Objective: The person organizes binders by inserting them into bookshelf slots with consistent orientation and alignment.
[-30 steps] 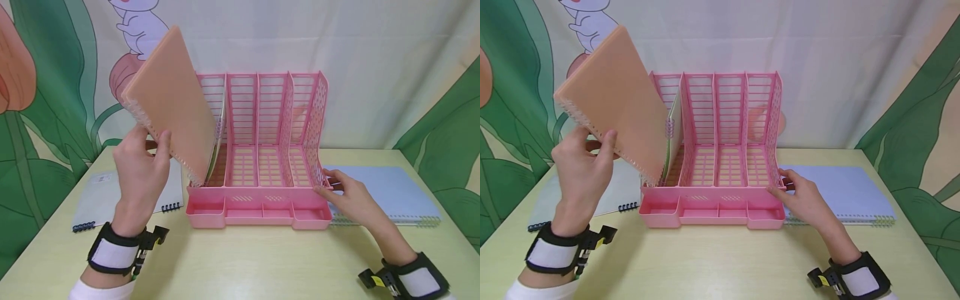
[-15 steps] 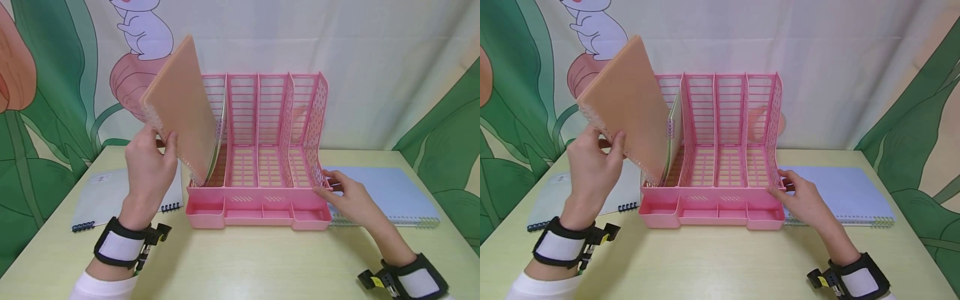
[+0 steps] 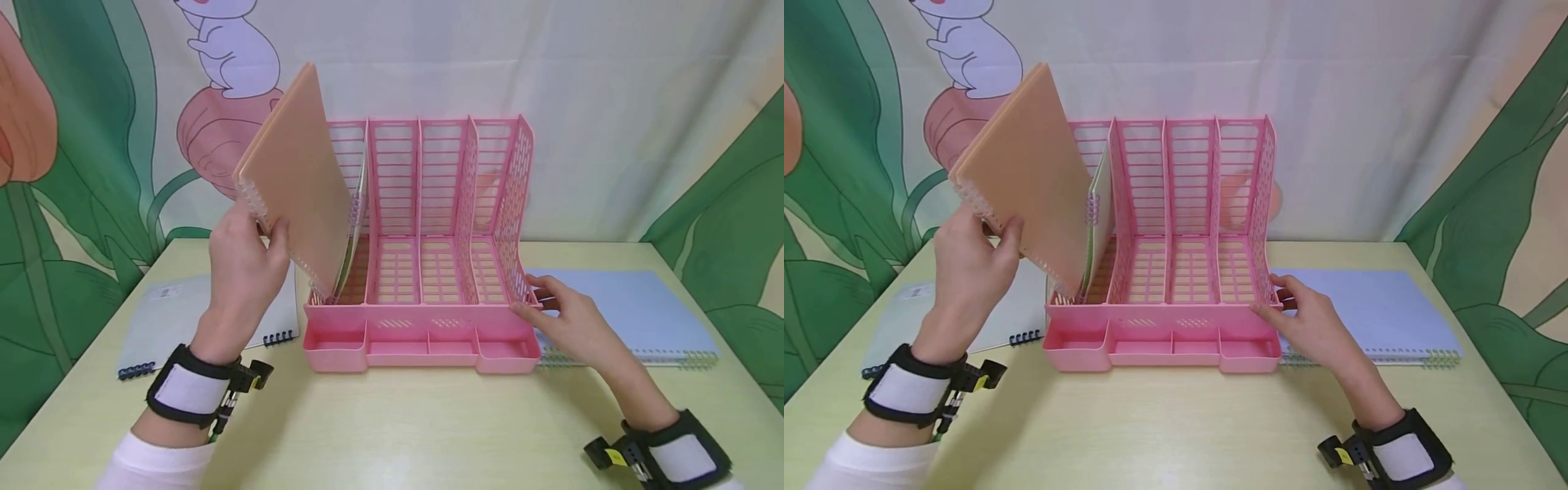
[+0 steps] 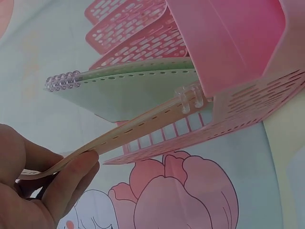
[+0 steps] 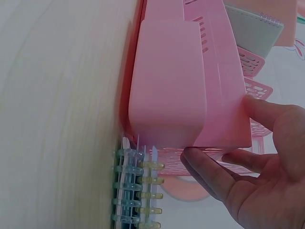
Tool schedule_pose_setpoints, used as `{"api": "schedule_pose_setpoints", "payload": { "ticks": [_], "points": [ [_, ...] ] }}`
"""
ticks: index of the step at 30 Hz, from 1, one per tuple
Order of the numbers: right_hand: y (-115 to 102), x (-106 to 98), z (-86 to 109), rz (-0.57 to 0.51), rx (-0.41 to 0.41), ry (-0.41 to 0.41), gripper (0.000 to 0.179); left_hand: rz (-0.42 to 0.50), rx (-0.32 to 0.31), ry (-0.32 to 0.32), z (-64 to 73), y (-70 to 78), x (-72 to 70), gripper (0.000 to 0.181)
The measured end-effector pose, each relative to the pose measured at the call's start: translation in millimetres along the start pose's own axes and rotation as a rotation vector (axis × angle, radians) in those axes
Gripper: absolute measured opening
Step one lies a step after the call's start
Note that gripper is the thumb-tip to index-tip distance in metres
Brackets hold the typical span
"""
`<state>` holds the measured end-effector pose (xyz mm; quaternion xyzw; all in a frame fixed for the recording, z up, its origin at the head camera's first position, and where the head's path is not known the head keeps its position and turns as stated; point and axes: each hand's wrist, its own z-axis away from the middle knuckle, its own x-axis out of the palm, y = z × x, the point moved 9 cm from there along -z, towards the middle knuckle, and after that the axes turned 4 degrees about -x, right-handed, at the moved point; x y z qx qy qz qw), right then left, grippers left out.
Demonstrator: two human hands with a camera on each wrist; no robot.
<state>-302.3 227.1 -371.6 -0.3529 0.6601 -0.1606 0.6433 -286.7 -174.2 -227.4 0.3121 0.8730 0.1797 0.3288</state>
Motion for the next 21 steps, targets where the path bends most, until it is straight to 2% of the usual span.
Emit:
{"api": "schedule_pose_setpoints", "payload": {
  "ticks": [6, 17, 21],
  "points": [
    [-1, 0, 0.1, 0.001, -0.006, 0.003, 0.073, -0.025, -0.009, -0.030, -1.4, -3.0, 3.3, 0.024],
    [0, 0, 0.1, -0.001, -0.007, 0.003, 0.074, -0.070, -0.017, -0.077, -3.2, -4.3, 12.5, 0.029],
    [-1, 0, 0.0, 0.001, -0.007, 0.007, 0.074, -0.087, -0.003, -0.083, -4.8, -4.6, 16.2, 0.026]
  ]
}}
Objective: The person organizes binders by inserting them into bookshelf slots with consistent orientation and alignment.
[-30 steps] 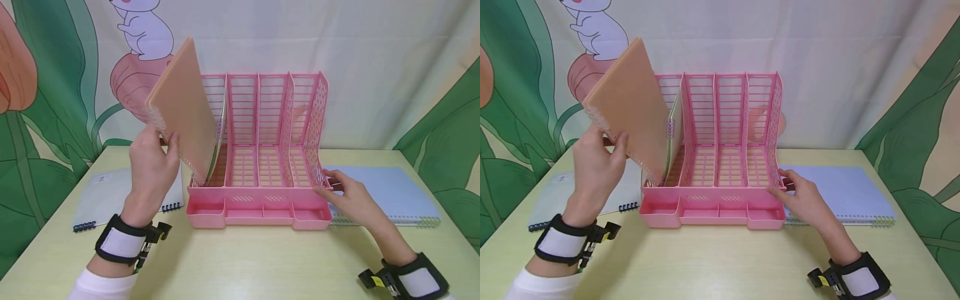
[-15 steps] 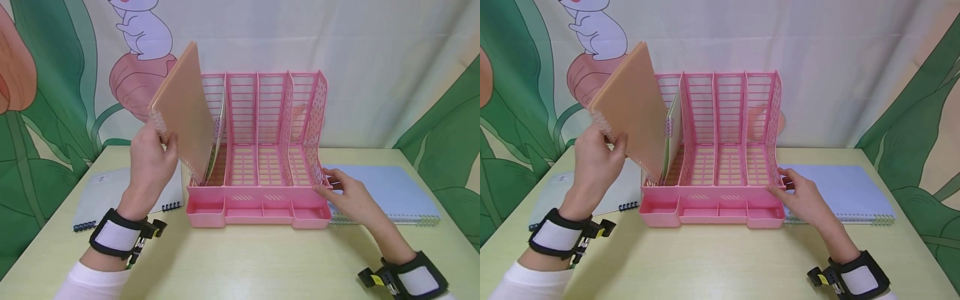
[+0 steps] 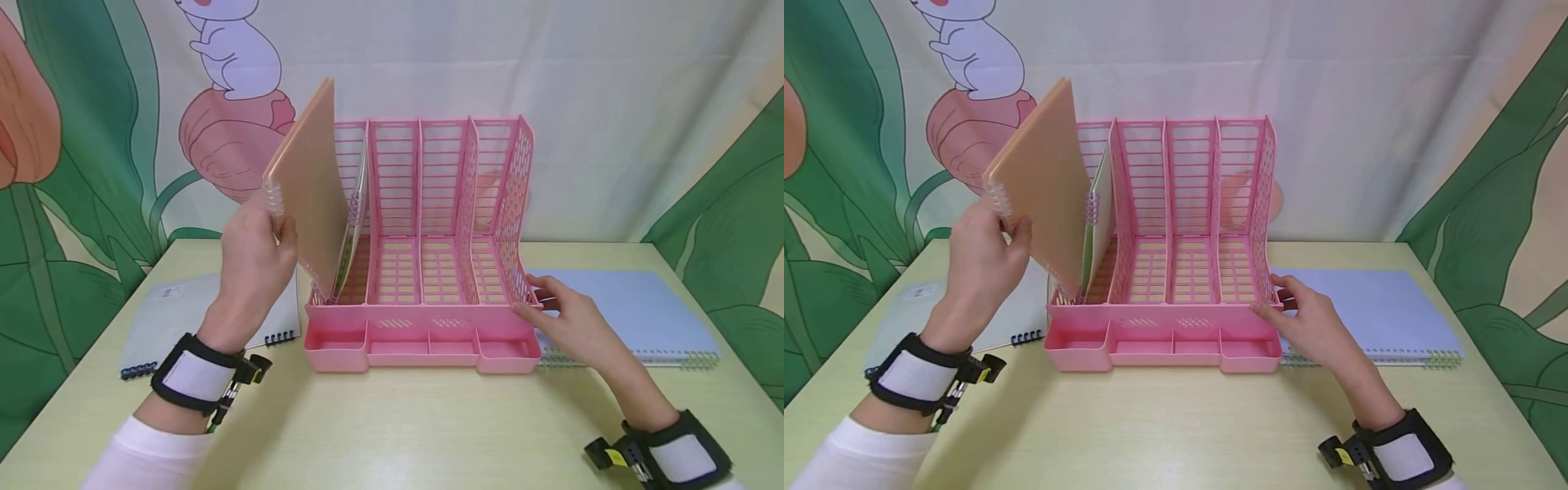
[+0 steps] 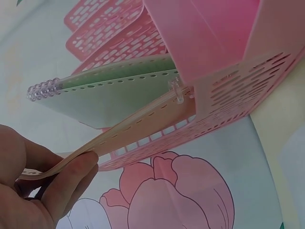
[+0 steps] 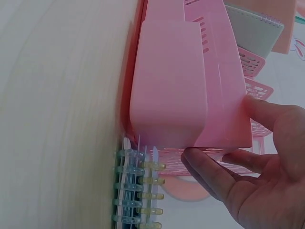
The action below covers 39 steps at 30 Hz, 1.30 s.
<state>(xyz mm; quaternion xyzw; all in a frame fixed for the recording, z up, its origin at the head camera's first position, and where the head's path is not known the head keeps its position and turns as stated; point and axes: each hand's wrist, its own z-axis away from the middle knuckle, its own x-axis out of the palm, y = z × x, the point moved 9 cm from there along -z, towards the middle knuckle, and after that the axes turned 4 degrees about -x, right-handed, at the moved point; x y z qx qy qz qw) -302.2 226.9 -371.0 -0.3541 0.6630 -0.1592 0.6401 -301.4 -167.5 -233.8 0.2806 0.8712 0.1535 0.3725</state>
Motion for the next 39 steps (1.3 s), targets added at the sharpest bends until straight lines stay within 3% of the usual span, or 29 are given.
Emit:
{"api": "schedule_pose_setpoints", "payload": {
  "ticks": [11, 27, 33, 39],
  "points": [
    [1, 1, -0.1, -0.010, 0.004, -0.002, 0.076, -0.007, 0.044, -0.017, -2.0, 0.3, 14.2, 0.026],
    [2, 1, -0.6, -0.009, 0.001, -0.005, 0.076, -0.027, 0.014, -0.110, 0.8, 4.5, 33.1, 0.023],
    [2, 1, -0.5, -0.013, 0.002, -0.003, 0.076, -0.015, 0.029, -0.114, -1.8, 6.0, 36.1, 0.022],
    [1, 1, -0.5, -0.013, 0.000, -0.001, 0.075, -0.028, 0.018, -0.163, -5.1, 8.6, 42.0, 0.026]
  ]
}}
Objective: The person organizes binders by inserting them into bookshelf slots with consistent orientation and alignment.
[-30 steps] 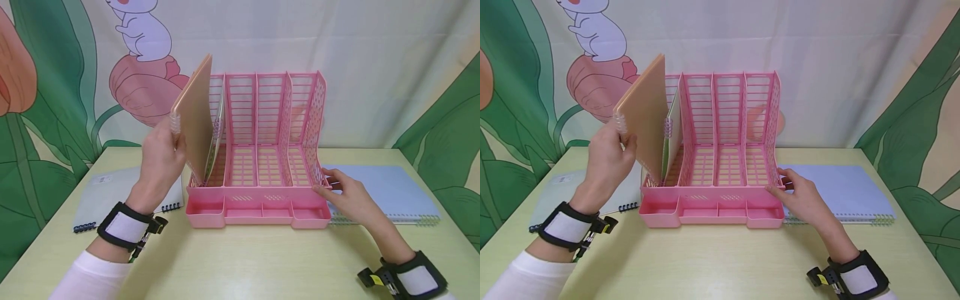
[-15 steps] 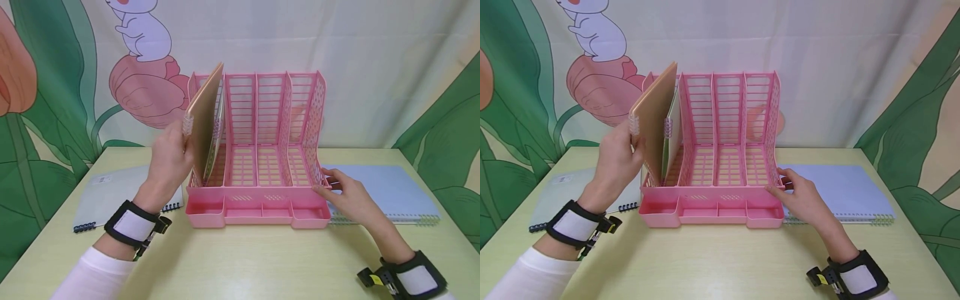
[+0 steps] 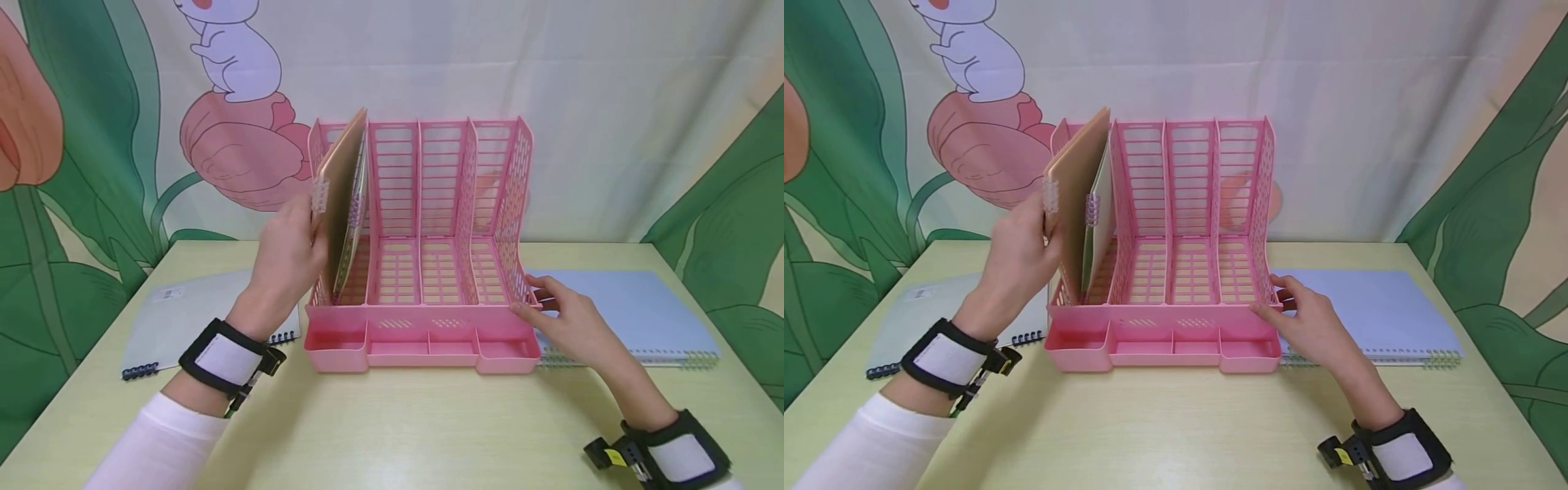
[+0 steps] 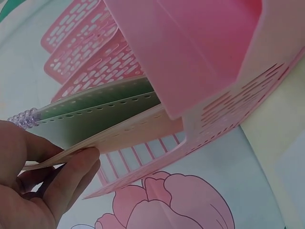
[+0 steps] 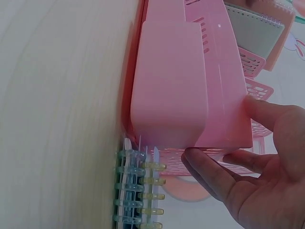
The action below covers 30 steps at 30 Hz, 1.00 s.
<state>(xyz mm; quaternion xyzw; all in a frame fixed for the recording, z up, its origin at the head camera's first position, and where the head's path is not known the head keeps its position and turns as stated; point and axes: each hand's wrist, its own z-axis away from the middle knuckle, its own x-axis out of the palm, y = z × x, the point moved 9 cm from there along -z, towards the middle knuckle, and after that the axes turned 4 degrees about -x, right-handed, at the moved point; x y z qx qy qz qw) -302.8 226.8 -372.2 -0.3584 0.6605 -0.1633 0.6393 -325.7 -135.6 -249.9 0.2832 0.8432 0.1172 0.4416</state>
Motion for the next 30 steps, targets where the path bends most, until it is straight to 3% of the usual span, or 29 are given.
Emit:
{"api": "schedule_pose_setpoints", "payload": {
  "ticks": [7, 14, 19, 25, 30],
  "points": [
    [1, 0, -0.1, 0.002, 0.005, 0.002, 0.075, -0.018, 0.008, -0.038, -5.6, 3.9, 5.3, 0.029],
    [1, -1, 0.3, -0.002, 0.002, 0.001, 0.074, -0.018, -0.020, -0.100, -5.9, -2.8, 14.6, 0.027],
    [0, -1, 0.0, 0.004, 0.000, 0.000, 0.074, -0.026, -0.014, -0.082, -5.5, -5.6, 12.5, 0.027],
    [0, 0, -0.1, 0.003, 0.006, -0.003, 0.075, -0.044, -0.050, -0.076, -1.4, -12.7, 12.6, 0.022],
    [0, 1, -0.1, 0.004, 0.007, -0.002, 0.073, -0.033, -0.030, -0.071, 2.0, -11.0, 13.7, 0.016]
  ]
}}
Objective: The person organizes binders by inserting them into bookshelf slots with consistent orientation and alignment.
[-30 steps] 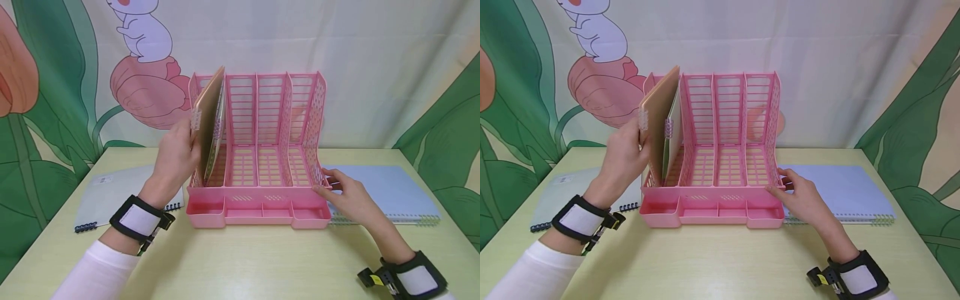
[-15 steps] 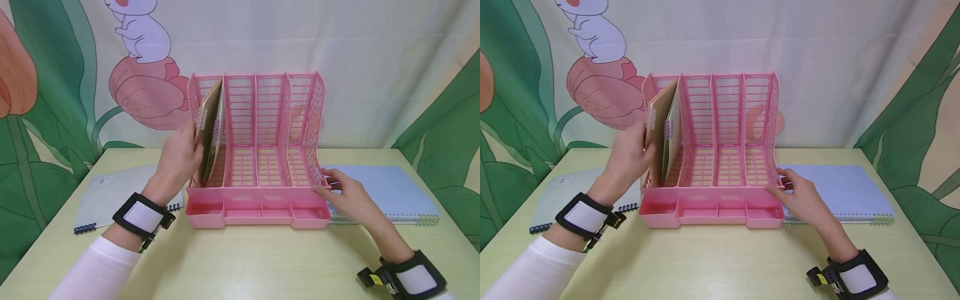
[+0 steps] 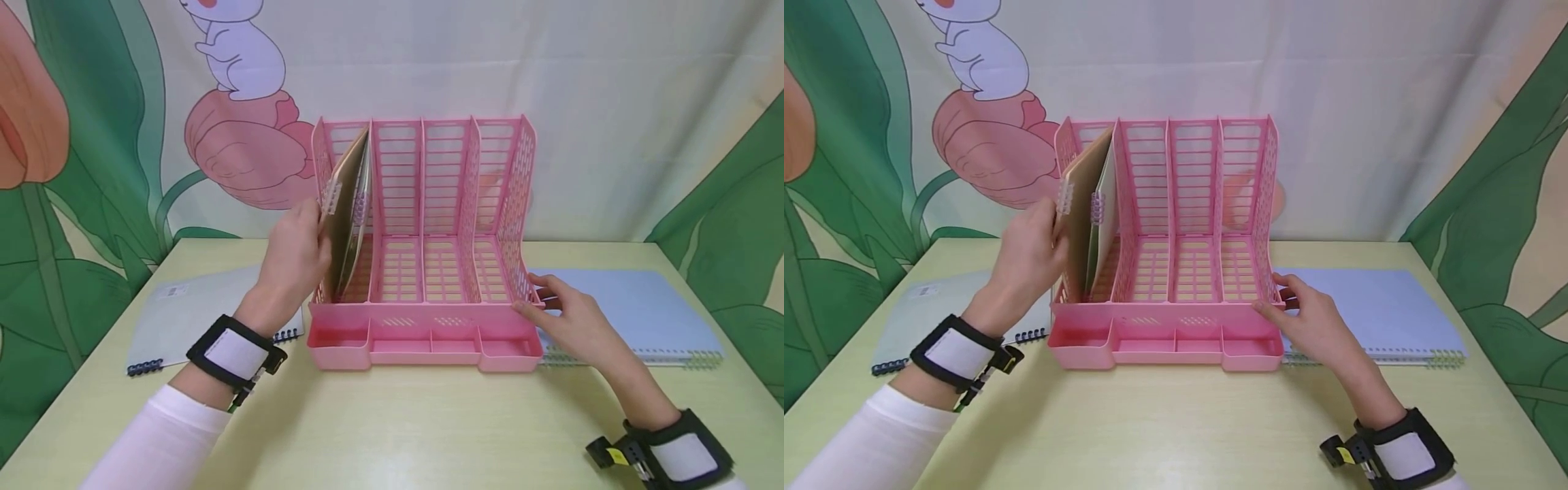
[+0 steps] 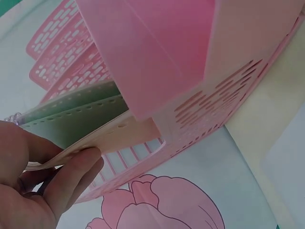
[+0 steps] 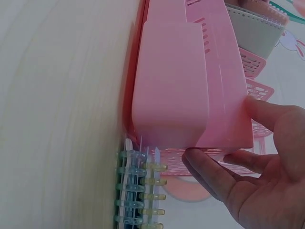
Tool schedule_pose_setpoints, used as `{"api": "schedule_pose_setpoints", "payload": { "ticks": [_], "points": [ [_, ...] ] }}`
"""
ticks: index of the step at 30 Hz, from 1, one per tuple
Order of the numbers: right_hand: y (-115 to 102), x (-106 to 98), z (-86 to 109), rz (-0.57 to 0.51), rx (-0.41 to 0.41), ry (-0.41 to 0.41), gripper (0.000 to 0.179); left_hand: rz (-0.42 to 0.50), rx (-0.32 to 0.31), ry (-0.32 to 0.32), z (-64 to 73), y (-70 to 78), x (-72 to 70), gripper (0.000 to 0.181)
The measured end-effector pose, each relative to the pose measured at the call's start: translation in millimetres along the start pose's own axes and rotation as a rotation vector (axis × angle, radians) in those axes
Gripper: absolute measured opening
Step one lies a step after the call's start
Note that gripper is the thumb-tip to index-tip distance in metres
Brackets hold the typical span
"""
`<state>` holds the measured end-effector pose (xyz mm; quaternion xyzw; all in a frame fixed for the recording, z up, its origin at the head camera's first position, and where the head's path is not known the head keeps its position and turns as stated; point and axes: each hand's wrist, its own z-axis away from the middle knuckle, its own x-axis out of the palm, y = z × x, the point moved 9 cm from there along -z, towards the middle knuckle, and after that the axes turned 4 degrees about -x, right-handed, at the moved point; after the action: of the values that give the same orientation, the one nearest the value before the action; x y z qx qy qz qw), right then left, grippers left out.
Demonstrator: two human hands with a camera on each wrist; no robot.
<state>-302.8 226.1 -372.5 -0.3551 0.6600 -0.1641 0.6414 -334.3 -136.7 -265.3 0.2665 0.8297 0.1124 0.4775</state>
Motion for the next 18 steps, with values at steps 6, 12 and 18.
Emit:
{"api": "schedule_pose_setpoints", "payload": {
  "ticks": [6, 12, 18],
  "points": [
    [0, 1, -0.1, -0.004, -0.002, 0.000, 0.073, 0.030, 0.012, -0.055, 6.0, 4.5, 7.2, 0.028],
    [0, 0, 0.1, -0.003, -0.003, 0.002, 0.072, 0.050, 0.040, -0.093, 13.5, 8.5, 12.1, 0.033],
    [0, 0, 0.2, -0.004, -0.006, 0.002, 0.073, 0.070, 0.004, -0.148, 18.7, 5.5, 17.4, 0.038]
  ]
}}
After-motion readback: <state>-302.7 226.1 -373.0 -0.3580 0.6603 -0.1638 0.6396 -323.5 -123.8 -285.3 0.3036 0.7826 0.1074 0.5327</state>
